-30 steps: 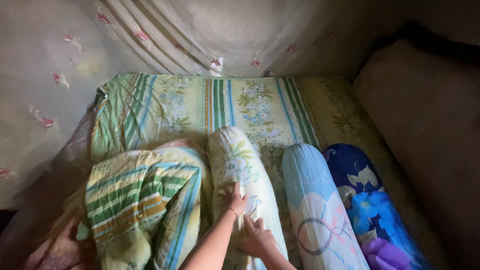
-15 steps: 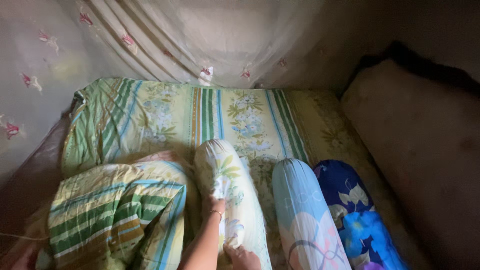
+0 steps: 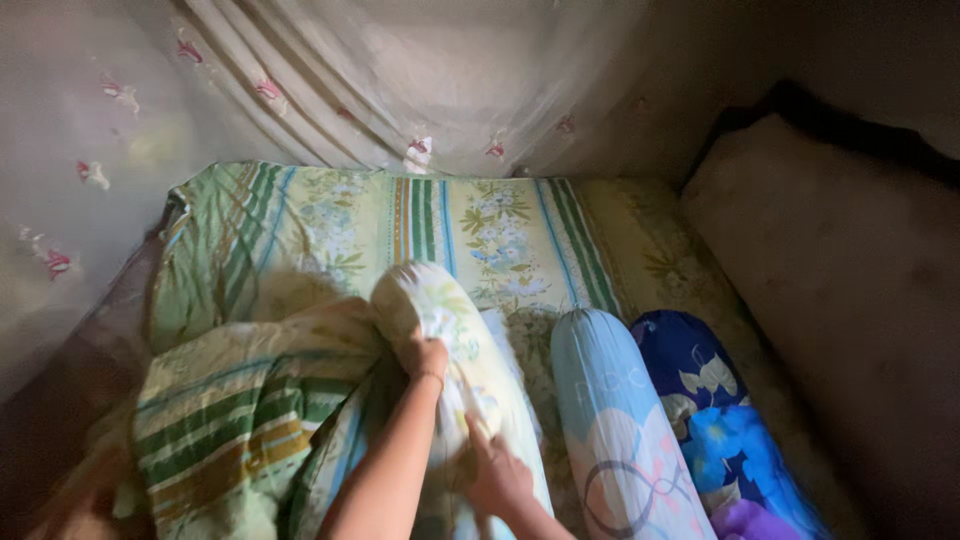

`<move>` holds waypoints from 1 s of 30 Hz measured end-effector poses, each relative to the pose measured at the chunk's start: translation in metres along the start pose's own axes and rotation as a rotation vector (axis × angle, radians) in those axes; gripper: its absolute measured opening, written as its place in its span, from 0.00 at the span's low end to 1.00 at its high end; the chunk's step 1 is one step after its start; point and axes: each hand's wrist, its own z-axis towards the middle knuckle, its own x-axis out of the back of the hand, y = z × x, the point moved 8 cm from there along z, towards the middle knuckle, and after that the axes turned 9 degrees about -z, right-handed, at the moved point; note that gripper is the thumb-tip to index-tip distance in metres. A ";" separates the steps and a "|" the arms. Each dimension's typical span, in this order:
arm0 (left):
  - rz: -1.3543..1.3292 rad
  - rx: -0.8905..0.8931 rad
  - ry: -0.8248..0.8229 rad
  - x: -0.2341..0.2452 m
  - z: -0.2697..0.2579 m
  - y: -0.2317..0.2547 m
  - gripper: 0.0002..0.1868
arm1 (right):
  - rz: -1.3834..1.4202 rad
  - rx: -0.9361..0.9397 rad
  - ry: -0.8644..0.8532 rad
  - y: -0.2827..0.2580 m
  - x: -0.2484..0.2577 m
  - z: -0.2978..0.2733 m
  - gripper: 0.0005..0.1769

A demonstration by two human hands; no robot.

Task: The person organizes a bed by moving bolsters and then folds several pieces of fabric including a red cloth, a pink cloth, and a patterned pillowcase, placing them on the bed.

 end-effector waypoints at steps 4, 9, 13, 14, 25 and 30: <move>-0.038 -0.109 -0.006 0.064 0.010 0.078 0.20 | -0.015 0.065 0.078 -0.025 0.045 -0.015 0.62; -0.016 -0.076 0.088 0.153 0.030 0.155 0.18 | -0.013 0.221 0.181 -0.064 0.087 -0.014 0.63; 0.078 -0.162 0.182 0.204 0.062 0.160 0.22 | 0.148 0.386 0.266 -0.091 0.094 -0.004 0.61; 0.040 -0.167 0.157 0.213 0.069 0.152 0.20 | 0.227 0.460 0.312 -0.095 0.091 -0.003 0.60; 0.700 0.118 -0.380 0.222 -0.033 0.041 0.28 | 0.252 0.650 0.126 -0.057 -0.080 0.026 0.54; 0.724 0.159 -0.463 0.219 -0.117 0.048 0.53 | -0.115 1.005 0.559 -0.051 -0.114 0.031 0.31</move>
